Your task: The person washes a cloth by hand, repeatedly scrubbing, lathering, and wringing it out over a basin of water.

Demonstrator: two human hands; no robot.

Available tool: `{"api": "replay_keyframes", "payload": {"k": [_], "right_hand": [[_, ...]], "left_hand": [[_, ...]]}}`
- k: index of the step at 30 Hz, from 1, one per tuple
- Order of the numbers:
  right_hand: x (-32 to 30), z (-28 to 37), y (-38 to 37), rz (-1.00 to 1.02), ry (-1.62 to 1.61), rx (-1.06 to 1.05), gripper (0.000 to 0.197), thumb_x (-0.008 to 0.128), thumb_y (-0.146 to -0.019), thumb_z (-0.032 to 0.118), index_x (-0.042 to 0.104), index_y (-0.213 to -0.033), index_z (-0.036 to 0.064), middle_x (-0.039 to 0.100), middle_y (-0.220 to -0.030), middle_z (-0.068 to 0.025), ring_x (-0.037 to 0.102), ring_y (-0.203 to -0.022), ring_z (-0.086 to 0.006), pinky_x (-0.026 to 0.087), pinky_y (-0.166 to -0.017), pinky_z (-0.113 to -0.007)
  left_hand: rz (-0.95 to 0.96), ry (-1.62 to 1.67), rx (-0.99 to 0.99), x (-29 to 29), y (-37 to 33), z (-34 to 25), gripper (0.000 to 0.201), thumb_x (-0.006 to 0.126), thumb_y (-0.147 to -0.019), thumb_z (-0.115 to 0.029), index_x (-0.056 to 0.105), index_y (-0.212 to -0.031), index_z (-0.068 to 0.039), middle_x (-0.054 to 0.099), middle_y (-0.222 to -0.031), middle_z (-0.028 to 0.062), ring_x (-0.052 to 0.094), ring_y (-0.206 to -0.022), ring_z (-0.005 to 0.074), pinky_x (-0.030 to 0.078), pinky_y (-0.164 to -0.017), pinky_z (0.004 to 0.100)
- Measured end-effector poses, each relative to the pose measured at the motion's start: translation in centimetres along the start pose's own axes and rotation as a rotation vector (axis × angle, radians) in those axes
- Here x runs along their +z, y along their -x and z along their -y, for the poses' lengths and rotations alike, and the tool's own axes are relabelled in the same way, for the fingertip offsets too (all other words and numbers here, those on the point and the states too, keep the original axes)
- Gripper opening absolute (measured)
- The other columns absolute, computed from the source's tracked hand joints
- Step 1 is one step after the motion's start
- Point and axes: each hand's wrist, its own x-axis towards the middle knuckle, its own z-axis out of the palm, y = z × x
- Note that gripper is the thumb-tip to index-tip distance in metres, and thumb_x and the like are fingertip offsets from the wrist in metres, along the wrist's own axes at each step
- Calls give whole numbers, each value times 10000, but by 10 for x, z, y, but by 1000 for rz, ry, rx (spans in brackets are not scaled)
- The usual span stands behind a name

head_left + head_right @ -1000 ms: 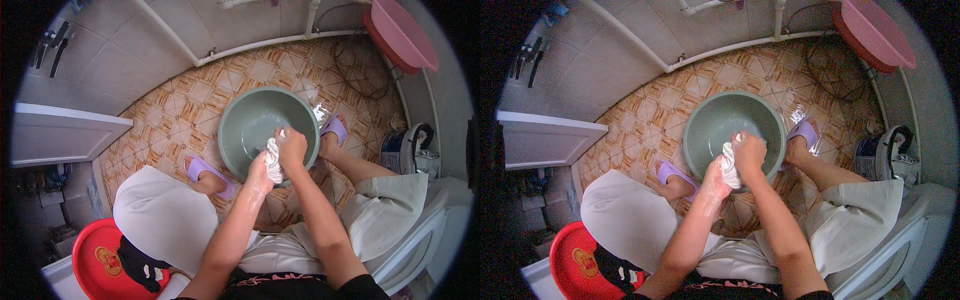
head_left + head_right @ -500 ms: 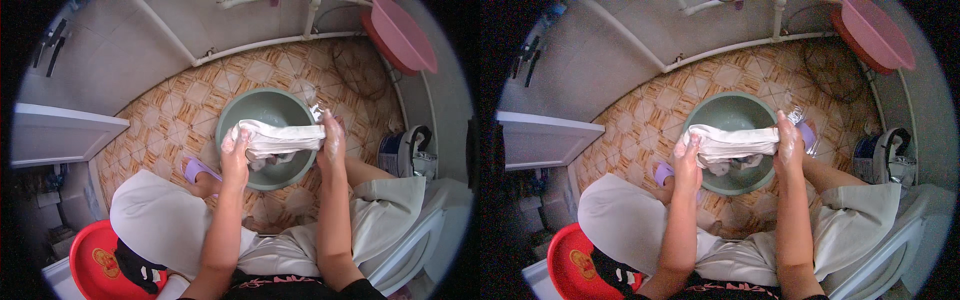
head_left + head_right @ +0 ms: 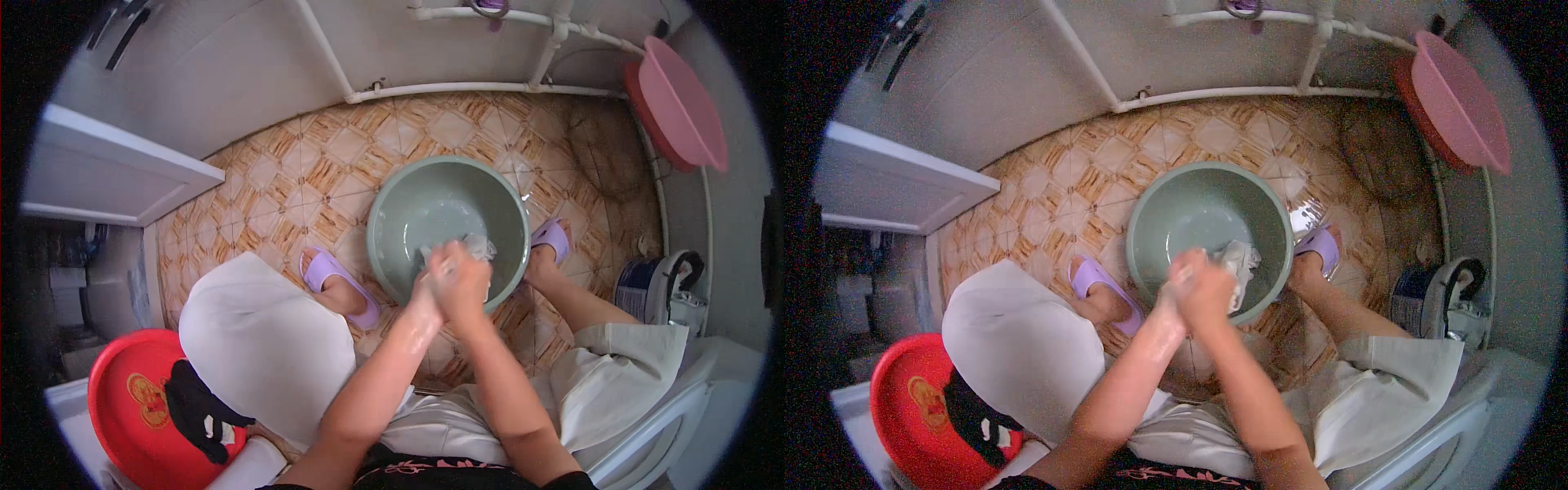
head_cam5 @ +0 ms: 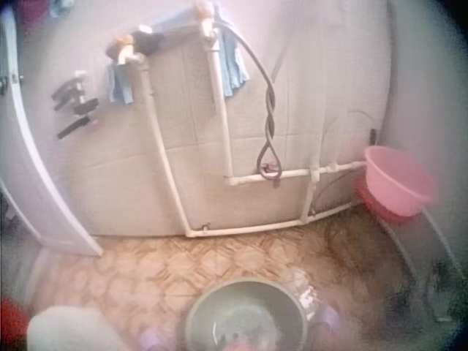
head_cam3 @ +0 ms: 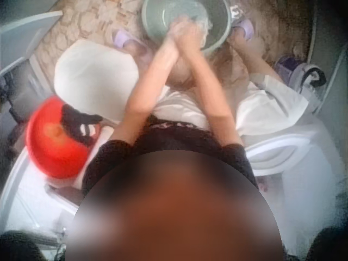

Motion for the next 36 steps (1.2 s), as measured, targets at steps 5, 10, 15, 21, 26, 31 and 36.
{"api": "replay_keyframes", "payload": {"k": [5, 10, 15, 21, 26, 31, 36], "right_hand": [[-2, -4, -1, -14, -23, 52, 171, 592, -742, 210, 555, -685, 53, 577, -659, -188, 582, -620, -351, 453, -571, -431], [8, -14, 5, -56, 189, -156, 200, 601, -746, 190, 555, -630, 33, 581, -665, -207, 575, -577, -333, 440, -535, -402], [-8, -9, -9, 72, -54, 241, 210, 620, -751, 194, 584, -720, -11, 591, -632, -198, 586, -547, -330, 453, -523, -369], [-9, -41, -30, 31, 177, 327, 195, 602, -751, 202, 624, -747, 9, 585, -631, -210, 607, -612, -351, 468, -560, -338], [-2, 7, 16, -12, -130, 39, 207, 638, -736, 193, 577, -644, 18, 571, -598, -159, 556, -566, -204, 424, -551, -346], [-44, -20, -41, -126, -792, 645, 272, 545, -863, 294, 571, -747, 49, 529, -633, -28, 510, -564, -153, 399, -544, -286], [-89, -11, -52, -180, -1036, 685, 261, 531, -877, 286, 545, -769, 49, 516, -666, -17, 477, -575, -94, 368, -508, -250]], "left_hand": [[-167, -32, -105, -14, 1, 4, 283, 524, -843, -330, 585, -977, -88, 599, -885, 28, 589, -761, 140, 497, -677, 289], [165, 7, -109, -52, -18, 8, 274, 478, -873, -293, 586, -983, -67, 602, -870, 44, 591, -758, 148, 491, -666, 272], [23, 168, -66, -18, -1, 3, 231, 481, -887, -251, 539, -1002, -58, 590, -822, 30, 578, -716, 122, 456, -599, 263], [-93, -70, -159, 12, 9, -9, 220, 512, -879, -203, 544, -1010, -30, 598, -861, 65, 603, -771, 159, 497, -713, 289], [-289, -131, -41, 38, 13, -28, 210, 572, -846, -249, 567, -887, -43, 576, -802, 49, 575, -677, 138, 480, -601, 278], [-206, -20, 82, 9, 5, -56, 219, 624, -801, -293, 495, -736, -128, 469, -580, -25, 511, -585, 132, 446, -569, 283], [-80, 25, 106, 58, 34, -91, 198, 628, -802, -252, 508, -725, -115, 498, -644, -11, 521, -627, 135, 448, -594, 294]]}}
